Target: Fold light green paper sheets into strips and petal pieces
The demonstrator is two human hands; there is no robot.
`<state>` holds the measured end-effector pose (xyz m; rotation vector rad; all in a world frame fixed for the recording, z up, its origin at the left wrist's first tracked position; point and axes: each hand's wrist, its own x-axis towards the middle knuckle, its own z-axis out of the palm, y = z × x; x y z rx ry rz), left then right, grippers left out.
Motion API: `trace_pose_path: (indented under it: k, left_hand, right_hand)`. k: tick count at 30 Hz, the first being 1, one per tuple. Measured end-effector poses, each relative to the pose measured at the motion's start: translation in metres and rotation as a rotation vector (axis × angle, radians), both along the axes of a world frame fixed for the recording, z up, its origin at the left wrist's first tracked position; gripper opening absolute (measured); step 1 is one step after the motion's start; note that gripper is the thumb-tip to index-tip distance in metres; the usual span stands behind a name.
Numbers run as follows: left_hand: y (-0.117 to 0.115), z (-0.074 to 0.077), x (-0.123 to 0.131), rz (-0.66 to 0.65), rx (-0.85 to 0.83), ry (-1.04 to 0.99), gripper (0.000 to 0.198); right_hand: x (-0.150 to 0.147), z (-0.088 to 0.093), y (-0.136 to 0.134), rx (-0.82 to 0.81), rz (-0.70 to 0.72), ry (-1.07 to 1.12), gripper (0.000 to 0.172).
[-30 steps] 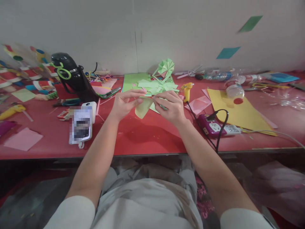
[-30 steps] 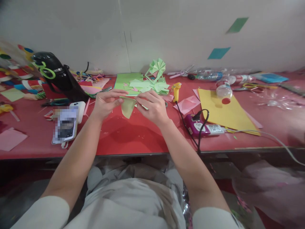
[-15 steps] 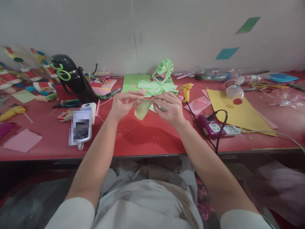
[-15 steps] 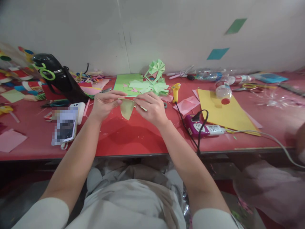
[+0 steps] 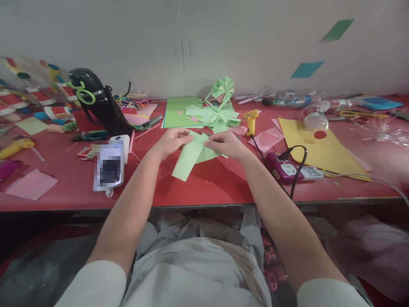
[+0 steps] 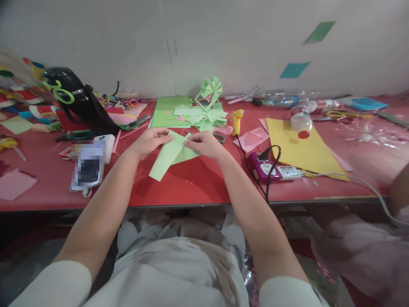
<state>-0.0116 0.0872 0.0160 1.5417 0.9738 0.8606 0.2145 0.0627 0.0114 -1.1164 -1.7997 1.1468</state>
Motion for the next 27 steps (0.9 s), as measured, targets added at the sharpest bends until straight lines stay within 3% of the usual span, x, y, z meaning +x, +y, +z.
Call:
trace_pose_path:
  k: [6, 18, 27]
  left_hand:
    - [0.004, -0.010, 0.001, 0.052, -0.033, 0.018, 0.029]
    - [0.003, -0.018, 0.011, 0.110, -0.046, -0.109, 0.046]
    - [0.004, -0.021, 0.013, 0.157, -0.077, -0.141, 0.046]
  right_hand:
    - [0.000, -0.004, 0.002, -0.103, -0.035, -0.051, 0.040]
    - [0.002, -0.012, 0.005, -0.017, -0.059, -0.066, 0.036]
    - [-0.002, -0.010, 0.001, 0.000, -0.097, -0.062, 0.030]
